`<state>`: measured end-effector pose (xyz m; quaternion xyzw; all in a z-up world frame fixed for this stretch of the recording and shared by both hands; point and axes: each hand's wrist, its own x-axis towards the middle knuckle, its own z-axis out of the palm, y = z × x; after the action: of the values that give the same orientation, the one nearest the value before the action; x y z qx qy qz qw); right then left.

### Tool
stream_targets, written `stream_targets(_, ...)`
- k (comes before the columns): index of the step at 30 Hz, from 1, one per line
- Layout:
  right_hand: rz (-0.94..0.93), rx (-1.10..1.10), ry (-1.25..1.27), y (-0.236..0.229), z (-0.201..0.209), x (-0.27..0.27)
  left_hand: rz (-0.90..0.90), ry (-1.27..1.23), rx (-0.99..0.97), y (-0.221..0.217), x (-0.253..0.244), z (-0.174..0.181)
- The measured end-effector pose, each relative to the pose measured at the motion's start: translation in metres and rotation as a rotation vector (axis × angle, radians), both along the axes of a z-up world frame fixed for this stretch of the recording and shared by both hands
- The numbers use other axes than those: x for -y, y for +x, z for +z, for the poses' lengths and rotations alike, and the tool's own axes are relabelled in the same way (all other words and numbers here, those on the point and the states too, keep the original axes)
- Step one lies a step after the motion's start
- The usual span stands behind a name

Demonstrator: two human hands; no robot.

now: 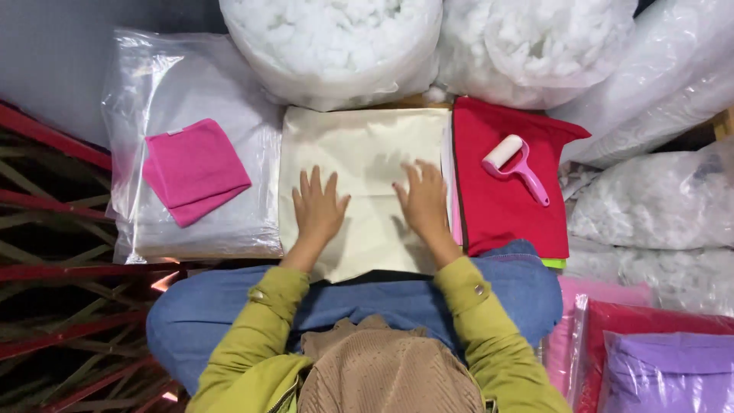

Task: Cleaning a fabric cover with a lint roller and then stuffing it with fiberfill.

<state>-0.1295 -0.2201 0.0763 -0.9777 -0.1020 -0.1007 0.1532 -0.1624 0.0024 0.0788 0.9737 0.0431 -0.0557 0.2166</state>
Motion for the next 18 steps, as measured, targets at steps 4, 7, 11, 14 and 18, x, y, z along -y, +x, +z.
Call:
stream_targets(4, -0.126, -0.529, 0.119, -0.02, -0.026, -0.026, 0.054, 0.041, -0.272, -0.007, 0.003, -0.034)
stream_targets(7, -0.107, -0.508, 0.008, 0.001, -0.045, -0.023, 0.041, 0.093, -0.198, 0.015, -0.002, -0.039)
stream_targets(11, -0.095, -0.464, -0.009, 0.053, -0.059, -0.014, 0.006, 0.155, -0.112, 0.067, -0.003, -0.062)
stream_targets(14, 0.009, -0.462, 0.066, 0.096, -0.082, 0.028, 0.003, 0.162, -0.095, 0.098, -0.009, -0.079)
stream_targets(18, -0.081, 0.091, -0.002, 0.091, -0.017, 0.136, -0.002, 0.093, -0.073, 0.085, 0.001, -0.039)
